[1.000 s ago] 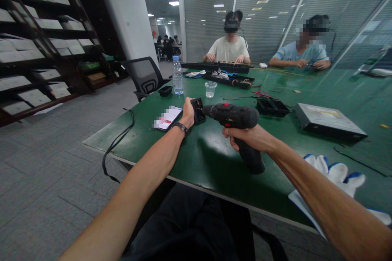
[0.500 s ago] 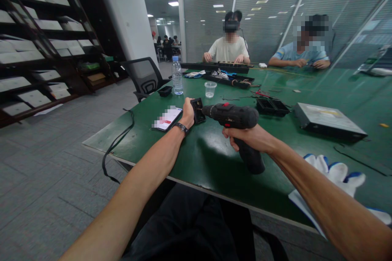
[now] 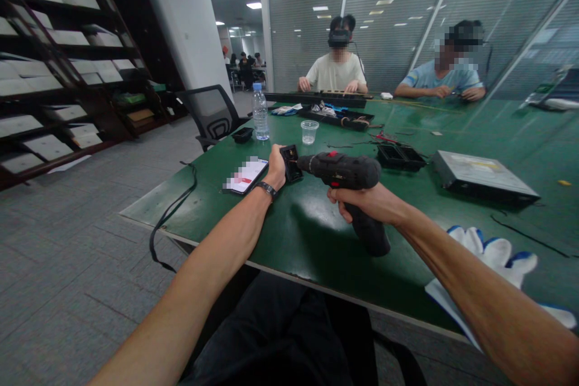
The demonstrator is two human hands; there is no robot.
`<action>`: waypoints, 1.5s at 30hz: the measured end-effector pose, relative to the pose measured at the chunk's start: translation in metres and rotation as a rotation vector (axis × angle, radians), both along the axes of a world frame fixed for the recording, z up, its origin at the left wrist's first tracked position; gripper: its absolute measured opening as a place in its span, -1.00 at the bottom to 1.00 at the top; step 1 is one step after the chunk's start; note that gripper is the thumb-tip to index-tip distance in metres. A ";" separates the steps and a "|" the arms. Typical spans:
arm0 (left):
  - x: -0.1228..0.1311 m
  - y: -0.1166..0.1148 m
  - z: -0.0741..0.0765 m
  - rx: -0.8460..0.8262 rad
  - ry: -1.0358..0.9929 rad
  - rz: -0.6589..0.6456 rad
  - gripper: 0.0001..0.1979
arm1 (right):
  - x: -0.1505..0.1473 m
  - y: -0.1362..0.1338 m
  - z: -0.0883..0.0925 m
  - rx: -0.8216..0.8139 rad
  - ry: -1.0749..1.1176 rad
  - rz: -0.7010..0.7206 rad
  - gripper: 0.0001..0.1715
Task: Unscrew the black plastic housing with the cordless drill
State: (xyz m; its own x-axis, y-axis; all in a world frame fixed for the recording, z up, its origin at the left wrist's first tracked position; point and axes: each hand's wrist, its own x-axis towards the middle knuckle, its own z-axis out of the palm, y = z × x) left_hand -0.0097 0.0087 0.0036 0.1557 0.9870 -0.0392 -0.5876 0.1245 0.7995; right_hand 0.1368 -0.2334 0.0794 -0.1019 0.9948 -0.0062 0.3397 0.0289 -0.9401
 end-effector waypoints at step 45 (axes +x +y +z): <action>0.001 -0.003 0.002 -0.017 0.027 0.011 -0.69 | 0.001 0.001 -0.001 -0.002 0.005 0.023 -0.83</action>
